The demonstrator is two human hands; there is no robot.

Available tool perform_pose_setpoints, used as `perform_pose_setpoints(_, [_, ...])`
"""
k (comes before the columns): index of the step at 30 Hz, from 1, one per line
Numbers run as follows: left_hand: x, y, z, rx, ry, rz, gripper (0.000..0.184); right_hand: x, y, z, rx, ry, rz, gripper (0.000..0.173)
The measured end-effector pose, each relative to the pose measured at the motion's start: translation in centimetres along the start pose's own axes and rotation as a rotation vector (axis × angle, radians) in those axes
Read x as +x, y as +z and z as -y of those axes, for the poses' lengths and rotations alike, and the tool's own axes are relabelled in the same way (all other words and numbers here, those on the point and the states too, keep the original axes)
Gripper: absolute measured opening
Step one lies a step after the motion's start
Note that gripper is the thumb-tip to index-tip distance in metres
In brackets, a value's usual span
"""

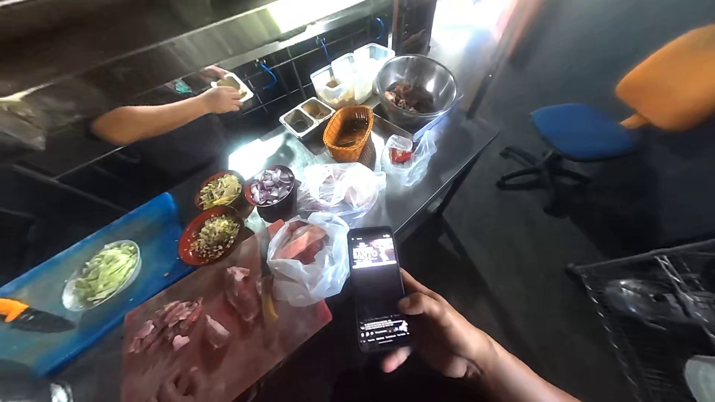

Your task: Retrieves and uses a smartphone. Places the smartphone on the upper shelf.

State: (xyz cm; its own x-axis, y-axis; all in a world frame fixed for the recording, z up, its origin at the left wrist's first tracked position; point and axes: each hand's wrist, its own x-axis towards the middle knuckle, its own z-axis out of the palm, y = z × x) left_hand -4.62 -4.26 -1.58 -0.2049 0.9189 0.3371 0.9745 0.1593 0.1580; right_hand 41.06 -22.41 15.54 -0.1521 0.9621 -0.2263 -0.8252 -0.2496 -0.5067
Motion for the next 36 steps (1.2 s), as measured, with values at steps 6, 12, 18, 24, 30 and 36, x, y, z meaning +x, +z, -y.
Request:
perform_pose_setpoints(6, [0.4,1.8,1.9,-0.029,0.047,-0.02,0.047,0.3,0.5,-0.5,-0.128,-0.036,0.022,0.074])
perform_pose_setpoints(12, [0.0,0.5,0.1,-0.121,0.044,-0.061,0.051,0.7,0.5,-1.0,-0.271,-0.088,-0.038,0.078])
perform_pose_setpoints(18, [0.0,0.2,0.3,-0.099,0.03,0.002,0.048,0.8,0.2,-1.4,-0.309,-0.112,-0.011,0.089])
perform_pose_setpoints(24, [0.2,0.3,0.4,-0.091,0.003,0.033,0.049,0.8,-0.2,-1.3,-0.298,-0.127,0.089,0.085])
perform_pose_setpoints(30, [-0.7,-3.3,-7.3,-0.445,0.21,-0.157,0.052,0.7,-0.3,-1.4,-0.322,-0.094,0.156,0.083])
perform_pose_setpoints(36, [-3.5,-15.0,-29.0,-1.755,-0.223,0.315,0.052,0.7,0.0,-2.2,-0.358,-0.033,0.172,0.086])
